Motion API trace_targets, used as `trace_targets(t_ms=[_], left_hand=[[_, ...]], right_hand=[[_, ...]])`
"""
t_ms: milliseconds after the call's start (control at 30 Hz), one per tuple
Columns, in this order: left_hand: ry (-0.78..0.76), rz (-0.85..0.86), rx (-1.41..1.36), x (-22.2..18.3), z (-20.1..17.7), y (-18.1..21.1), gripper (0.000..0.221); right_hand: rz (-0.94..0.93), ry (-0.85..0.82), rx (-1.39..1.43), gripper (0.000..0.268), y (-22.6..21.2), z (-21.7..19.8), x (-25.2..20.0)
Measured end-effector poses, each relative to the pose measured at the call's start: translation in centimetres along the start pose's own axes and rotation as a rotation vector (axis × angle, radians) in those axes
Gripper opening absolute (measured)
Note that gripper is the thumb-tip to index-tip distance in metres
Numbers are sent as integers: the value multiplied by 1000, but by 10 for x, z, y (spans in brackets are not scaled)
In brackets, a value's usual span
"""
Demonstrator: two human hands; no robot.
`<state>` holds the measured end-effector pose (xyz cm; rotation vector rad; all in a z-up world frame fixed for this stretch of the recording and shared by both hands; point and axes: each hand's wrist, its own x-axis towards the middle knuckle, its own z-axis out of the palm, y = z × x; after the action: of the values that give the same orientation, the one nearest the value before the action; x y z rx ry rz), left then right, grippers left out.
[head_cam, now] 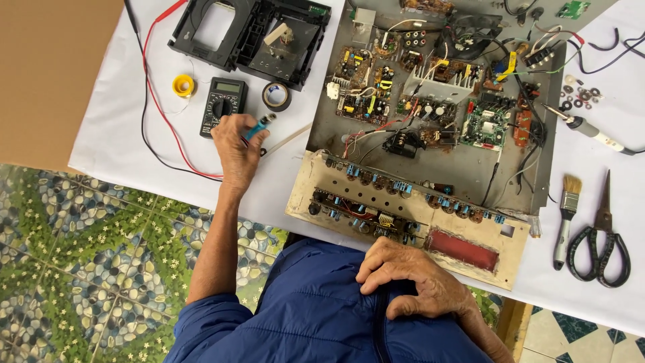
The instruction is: Inspecting and manipulating internal wires and components of an electronic device, using a lighter to heat a component.
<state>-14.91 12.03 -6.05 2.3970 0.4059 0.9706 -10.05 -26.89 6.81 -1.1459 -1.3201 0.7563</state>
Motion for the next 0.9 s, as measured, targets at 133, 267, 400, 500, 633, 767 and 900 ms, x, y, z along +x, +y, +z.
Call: trace_targets(t_ms=[133,267,400,500,633,767,900], left_hand=[[146,-83,-495,25,-8,19,25],[224,-240,-1110,42,-9,29,31],[62,-192,-852,27,4,14,22],[-212,-85,-232,14,12,5,32],[-239,-80,181,3,36,3,27],[-186,-14,394,1,52,-1,18],[-177,34,477,0,54,-2,16]], right_hand=[[11,10,8,41,1,2,1],[9,48,22,41,3,5,2],[9,57,18,40,6,7,0],[8,62,21,39,7,8,2],[-1,50,1,41,6,8,4],[1,59,15,40,9,7,0],[19,67,10,42,10,6,-3]])
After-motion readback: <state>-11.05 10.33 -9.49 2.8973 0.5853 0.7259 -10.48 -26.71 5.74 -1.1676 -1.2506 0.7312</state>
